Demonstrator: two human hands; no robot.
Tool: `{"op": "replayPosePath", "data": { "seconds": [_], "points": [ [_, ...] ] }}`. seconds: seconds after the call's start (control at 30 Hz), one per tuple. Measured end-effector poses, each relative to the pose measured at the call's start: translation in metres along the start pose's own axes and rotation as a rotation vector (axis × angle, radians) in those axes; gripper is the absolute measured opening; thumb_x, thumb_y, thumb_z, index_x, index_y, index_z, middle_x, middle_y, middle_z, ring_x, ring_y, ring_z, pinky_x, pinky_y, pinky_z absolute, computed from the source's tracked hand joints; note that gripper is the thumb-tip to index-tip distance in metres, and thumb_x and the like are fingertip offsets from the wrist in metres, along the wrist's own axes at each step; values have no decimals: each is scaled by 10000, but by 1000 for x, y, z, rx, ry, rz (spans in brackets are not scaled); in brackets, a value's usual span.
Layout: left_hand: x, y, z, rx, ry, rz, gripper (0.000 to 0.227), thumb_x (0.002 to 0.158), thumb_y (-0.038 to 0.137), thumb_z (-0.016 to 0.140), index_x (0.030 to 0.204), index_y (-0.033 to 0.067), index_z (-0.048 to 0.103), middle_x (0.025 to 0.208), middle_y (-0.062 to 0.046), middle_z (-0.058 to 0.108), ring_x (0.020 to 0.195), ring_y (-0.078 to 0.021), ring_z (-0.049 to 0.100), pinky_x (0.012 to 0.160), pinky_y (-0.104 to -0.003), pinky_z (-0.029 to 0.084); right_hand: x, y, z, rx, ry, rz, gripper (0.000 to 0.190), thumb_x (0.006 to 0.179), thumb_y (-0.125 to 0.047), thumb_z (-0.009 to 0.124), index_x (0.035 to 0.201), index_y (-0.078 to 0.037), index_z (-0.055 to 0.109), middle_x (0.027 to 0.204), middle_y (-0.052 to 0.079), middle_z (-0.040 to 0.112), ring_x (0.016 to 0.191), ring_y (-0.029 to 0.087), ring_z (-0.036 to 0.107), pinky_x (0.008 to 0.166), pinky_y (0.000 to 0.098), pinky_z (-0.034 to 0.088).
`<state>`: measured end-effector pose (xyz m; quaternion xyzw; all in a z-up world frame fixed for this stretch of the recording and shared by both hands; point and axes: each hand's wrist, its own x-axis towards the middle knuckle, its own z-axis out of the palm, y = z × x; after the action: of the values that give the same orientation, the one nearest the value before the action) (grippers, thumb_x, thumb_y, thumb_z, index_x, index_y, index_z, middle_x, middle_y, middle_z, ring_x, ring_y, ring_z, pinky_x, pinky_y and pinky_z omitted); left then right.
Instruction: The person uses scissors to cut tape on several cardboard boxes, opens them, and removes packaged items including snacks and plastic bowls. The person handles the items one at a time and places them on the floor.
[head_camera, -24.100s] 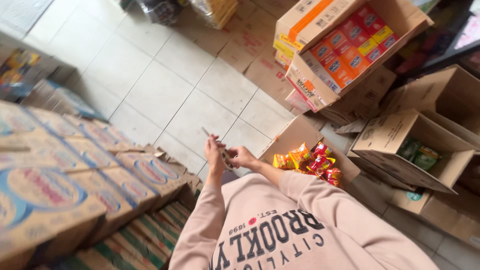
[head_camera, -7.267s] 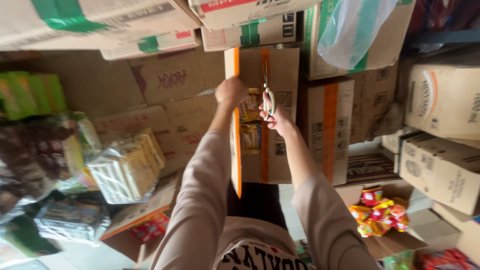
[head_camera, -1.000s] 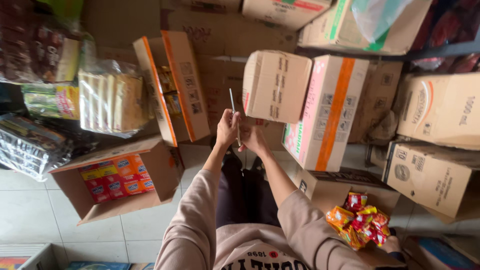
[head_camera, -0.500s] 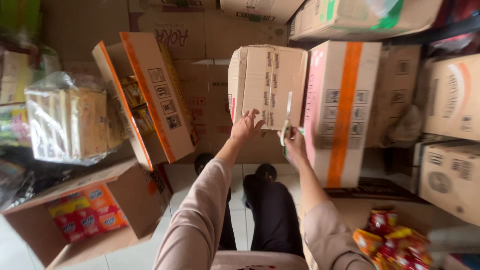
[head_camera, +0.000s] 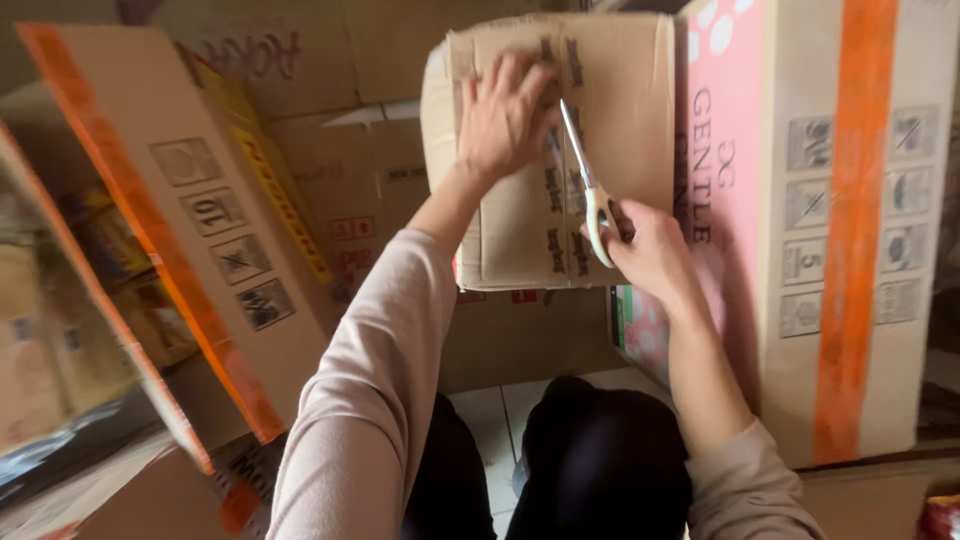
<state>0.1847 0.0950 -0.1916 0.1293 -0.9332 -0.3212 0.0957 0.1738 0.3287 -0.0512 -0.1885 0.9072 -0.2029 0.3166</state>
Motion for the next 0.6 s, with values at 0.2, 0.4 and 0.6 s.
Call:
{"op": "replayPosePath", "data": {
  "seconds": [0.2, 0.4, 0.6],
  "points": [
    [-5, 0, 3, 16, 212, 110, 484, 984, 319, 726, 1389, 128, 543, 1513, -166, 437, 1460, -373, 377, 1180, -576, 304, -55, -24, -11, -170, -36, 152, 403, 825, -432, 801, 1042, -99, 733, 743, 142, 701, 644, 278, 679, 602, 419, 501],
    [-35, 21, -43, -63, -232, 162, 746, 887, 473, 818, 1459, 135, 478, 1549, -221, 386, 1491, -419, 293, 1172, -625, 269, -116, 27, 0, -124, -63, 197, 535, 733, -455, 831, 1115, -111, 683, 750, 158, 707, 658, 332, 712, 629, 435, 536],
    [-64, 58, -73, 36, -740, 259, 1188, 594, 421, 910, 1557, 254, 235, 1632, -195, 134, 1525, -433, 34, 1197, -654, 99, -164, 83, 30, -139, -127, 204, 618, 717, -500, 835, 1094, -58, 624, 826, 192, 734, 777, 386, 734, 681, 460, 566]
  ]
}}
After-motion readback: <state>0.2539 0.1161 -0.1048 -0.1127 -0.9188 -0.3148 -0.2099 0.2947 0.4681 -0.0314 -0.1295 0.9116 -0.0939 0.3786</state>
